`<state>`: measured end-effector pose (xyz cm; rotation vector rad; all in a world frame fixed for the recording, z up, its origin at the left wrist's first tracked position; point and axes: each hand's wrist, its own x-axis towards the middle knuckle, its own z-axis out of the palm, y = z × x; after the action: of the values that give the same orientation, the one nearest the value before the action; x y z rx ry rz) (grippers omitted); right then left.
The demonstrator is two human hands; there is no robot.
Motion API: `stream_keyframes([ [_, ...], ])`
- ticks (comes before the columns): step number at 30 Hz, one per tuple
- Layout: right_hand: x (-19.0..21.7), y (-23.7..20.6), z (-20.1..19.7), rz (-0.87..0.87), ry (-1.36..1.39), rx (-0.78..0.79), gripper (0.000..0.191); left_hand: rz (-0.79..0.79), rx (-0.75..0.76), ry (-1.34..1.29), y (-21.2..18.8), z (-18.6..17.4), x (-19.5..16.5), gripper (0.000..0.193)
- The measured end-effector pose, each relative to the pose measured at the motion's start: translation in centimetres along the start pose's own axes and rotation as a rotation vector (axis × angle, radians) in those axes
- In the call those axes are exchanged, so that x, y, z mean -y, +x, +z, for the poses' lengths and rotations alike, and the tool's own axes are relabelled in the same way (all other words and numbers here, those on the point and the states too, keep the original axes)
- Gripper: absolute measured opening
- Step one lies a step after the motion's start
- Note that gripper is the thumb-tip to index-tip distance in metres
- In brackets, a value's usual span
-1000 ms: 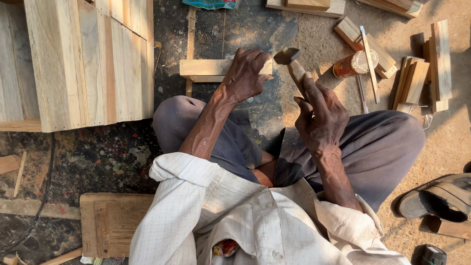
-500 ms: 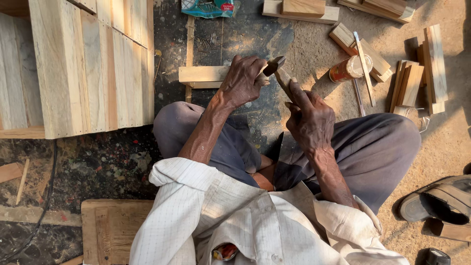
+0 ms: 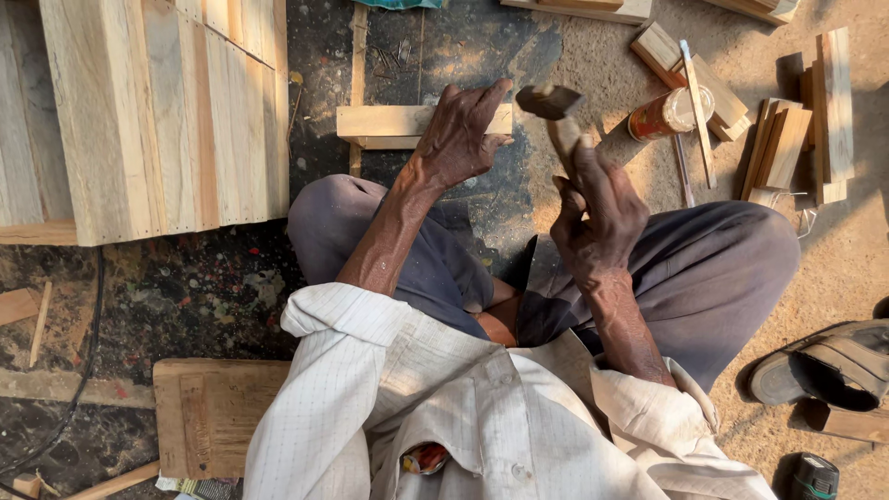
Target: The person assembles a small wooden box by hammering nails into wooden pieces. They apply glue to the joints, position the pieces, and secure them with a hammer.
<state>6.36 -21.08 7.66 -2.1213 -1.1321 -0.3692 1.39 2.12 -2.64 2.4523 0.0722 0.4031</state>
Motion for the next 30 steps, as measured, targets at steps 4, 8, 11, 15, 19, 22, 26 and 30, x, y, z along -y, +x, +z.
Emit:
stream_keyframes([
  [4,-0.3,-0.2,0.1,0.045,-0.136,0.17,0.047,-0.011,0.02,0.003,0.2,-0.1,-0.1,0.075],
  [8,-0.3,-0.3,0.2,0.129,-0.061,0.191,0.043,0.039,-0.047,0.012,0.1,-0.2,-0.2,0.072],
  [11,-0.4,-0.1,0.1,0.102,-0.158,0.23,0.045,-0.013,0.031,0.055,0.2,-0.2,-0.1,0.071],
  [15,-0.4,-0.1,-0.2,-0.005,0.034,-0.075,0.047,-0.016,0.022,-0.009,0.2,-0.2,-0.1,0.072],
  [19,-0.3,0.1,0.0,0.11,-0.159,0.278,0.052,0.074,-0.078,0.031,0.2,-0.1,-0.2,0.071],
  [22,-0.1,0.2,0.1,0.031,-0.059,0.102,0.051,-0.009,0.003,0.023,0.3,-0.1,-0.1,0.068],
  [26,0.3,0.4,-0.1,0.113,-0.01,0.198,0.05,-0.005,0.018,-0.015,0.3,-0.2,-0.1,0.067],
  [30,0.5,0.6,-0.4,0.079,-0.05,0.133,0.054,0.029,-0.046,0.038,0.2,-0.3,-0.2,0.069],
])
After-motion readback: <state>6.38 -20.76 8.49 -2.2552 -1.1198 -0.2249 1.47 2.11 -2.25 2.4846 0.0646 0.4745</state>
